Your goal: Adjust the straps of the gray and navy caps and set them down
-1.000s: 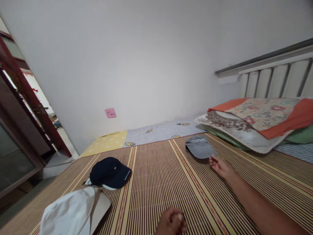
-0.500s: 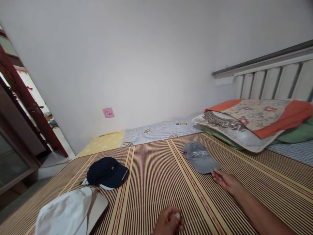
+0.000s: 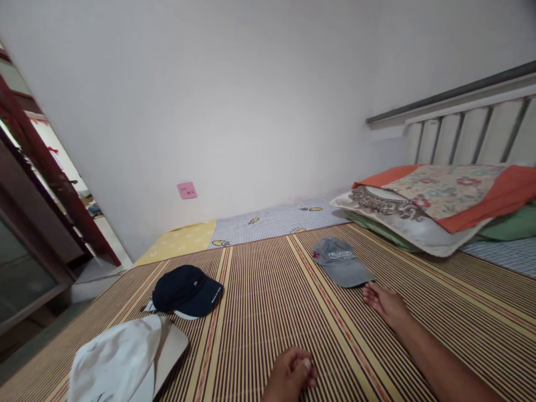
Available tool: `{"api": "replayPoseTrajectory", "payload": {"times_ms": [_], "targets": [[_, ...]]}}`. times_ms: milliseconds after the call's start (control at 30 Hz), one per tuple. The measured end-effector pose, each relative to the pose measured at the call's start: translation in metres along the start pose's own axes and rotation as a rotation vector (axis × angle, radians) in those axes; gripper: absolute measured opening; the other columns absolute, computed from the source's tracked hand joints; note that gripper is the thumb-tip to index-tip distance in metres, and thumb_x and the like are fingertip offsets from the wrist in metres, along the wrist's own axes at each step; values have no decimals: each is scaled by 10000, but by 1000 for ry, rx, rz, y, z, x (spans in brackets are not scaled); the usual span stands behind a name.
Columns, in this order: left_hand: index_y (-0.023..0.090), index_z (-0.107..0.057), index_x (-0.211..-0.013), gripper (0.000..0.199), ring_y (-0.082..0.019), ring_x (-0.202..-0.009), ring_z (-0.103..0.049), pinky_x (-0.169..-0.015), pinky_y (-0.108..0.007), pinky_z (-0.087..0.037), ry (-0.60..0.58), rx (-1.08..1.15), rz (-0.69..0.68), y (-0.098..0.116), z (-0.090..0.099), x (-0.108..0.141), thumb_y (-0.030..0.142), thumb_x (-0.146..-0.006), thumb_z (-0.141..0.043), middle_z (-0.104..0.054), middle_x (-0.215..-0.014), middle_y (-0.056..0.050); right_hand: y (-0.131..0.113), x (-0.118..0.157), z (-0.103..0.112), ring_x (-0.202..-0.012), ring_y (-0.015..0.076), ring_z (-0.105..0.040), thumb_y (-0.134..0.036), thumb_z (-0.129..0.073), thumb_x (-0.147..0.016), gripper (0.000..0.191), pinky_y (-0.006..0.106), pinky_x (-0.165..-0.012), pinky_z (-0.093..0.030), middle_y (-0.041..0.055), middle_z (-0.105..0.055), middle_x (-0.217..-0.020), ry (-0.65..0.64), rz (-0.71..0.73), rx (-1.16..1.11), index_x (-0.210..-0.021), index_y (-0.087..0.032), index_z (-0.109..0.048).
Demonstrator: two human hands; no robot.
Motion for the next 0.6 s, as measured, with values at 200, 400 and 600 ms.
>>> {"api": "replayPoseTrajectory", "payload": {"times_ms": [200,400,600], "targets": [[161,-672,-955,599,-194,-755,-706,-754,-328,-484,128,80,6,-5,7,-4,672,-671,-800,-766,-821,-64,8,49,10,-506,160,-668,-133,-765,-725,110,227,-469,-579,22,-704,-571,1,61,118,-723,-166,-660],[147,-647,-1029,488,-254,-956,-770,-946,-393,-563,237,203,16,1,24,6,582,-814,-702,-785,-978,-156,26,130,33,-486,184,-644,-369,-848,-551,263,258,-423,-531,48,-721,-590,-122,36,242,-672,-188,-700],[163,-671,-1019,317,-252,-1138,-724,-1003,-341,-555,405,40,-22,-6,3,61,458,-904,-658,-761,-1148,-159,38,195,72,-489,224,-628,-527,-767,-535,348,315,-455,-515,47,-686,-567,-102,77,400,-705,-229,-712]]}}
Point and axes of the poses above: each hand's wrist, its own x-axis away from the middle knuckle, its own z-axis out of the back of the hand, y = z × x, the point moved 6 cm from there along -x, towards the middle knuckle
